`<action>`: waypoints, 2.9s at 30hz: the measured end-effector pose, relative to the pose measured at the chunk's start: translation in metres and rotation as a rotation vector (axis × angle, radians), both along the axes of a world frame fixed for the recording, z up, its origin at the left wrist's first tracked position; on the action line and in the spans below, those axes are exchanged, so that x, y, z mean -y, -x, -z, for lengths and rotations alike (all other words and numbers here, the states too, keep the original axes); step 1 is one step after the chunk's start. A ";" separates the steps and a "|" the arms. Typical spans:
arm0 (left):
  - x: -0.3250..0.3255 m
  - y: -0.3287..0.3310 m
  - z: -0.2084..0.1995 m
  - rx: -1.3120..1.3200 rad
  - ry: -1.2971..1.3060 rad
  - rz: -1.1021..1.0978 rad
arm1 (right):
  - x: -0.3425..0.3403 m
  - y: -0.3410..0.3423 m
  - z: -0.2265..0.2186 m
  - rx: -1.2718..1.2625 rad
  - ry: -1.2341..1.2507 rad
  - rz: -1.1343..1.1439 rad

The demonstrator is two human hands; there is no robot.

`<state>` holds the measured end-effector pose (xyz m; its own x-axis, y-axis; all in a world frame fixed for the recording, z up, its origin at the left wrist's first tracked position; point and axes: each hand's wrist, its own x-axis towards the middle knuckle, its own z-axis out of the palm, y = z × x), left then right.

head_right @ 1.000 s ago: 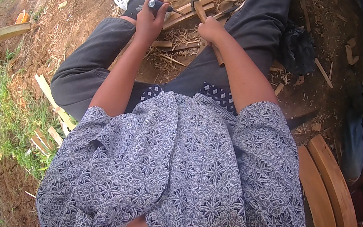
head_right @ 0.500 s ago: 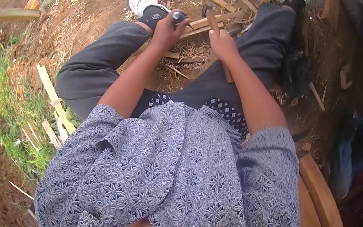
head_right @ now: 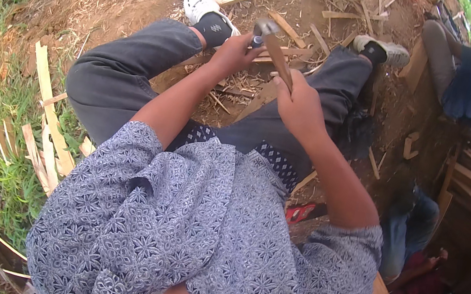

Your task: The person sits on the ground and uses a chisel and hammer to carve a small piece of wood held between their legs. They repeatedly position the chisel and strike it with the hammer to shape the wood, occasionally adjusting the piece's orientation.

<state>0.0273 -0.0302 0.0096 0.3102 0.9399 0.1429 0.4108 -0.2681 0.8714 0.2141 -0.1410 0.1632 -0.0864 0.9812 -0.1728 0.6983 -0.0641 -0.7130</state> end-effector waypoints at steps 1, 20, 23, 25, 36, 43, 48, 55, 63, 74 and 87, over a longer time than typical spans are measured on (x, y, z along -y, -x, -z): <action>0.007 0.002 0.002 -0.003 -0.030 -0.013 | 0.001 0.008 -0.014 -0.069 -0.052 0.010; -0.014 0.010 0.007 -0.037 0.000 0.051 | -0.018 0.006 -0.010 0.016 0.075 0.075; -0.013 0.013 0.003 -0.072 0.015 0.039 | -0.005 0.026 -0.032 -0.251 -0.190 0.123; -0.012 0.008 0.000 -0.072 0.018 0.068 | -0.007 0.015 0.002 -0.123 -0.185 0.071; -0.005 0.006 -0.002 -0.099 0.021 0.080 | -0.012 -0.008 0.034 0.103 0.030 -0.010; -0.008 0.006 0.006 -0.071 0.015 0.052 | -0.004 0.014 0.023 -0.094 -0.200 0.103; -0.008 0.012 0.002 -0.115 -0.048 0.033 | -0.006 0.023 -0.010 -0.086 -0.028 0.080; -0.007 0.011 -0.002 -0.107 0.027 0.029 | -0.014 0.005 0.025 -0.062 0.060 0.083; -0.010 0.008 -0.001 -0.021 0.049 0.032 | -0.060 -0.009 0.140 -0.133 0.595 0.311; 0.055 0.003 -0.013 -0.244 -0.232 0.432 | -0.055 -0.014 0.182 -0.183 0.678 0.280; 0.033 0.003 -0.040 0.044 0.194 -0.009 | -0.042 -0.020 0.172 -0.370 0.686 0.373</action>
<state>0.0243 -0.0635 0.0491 0.2987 0.9539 -0.0282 0.3726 -0.0893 0.9237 0.2336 -0.0985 -0.0093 0.0527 0.6457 -0.7617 0.2763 -0.7424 -0.6103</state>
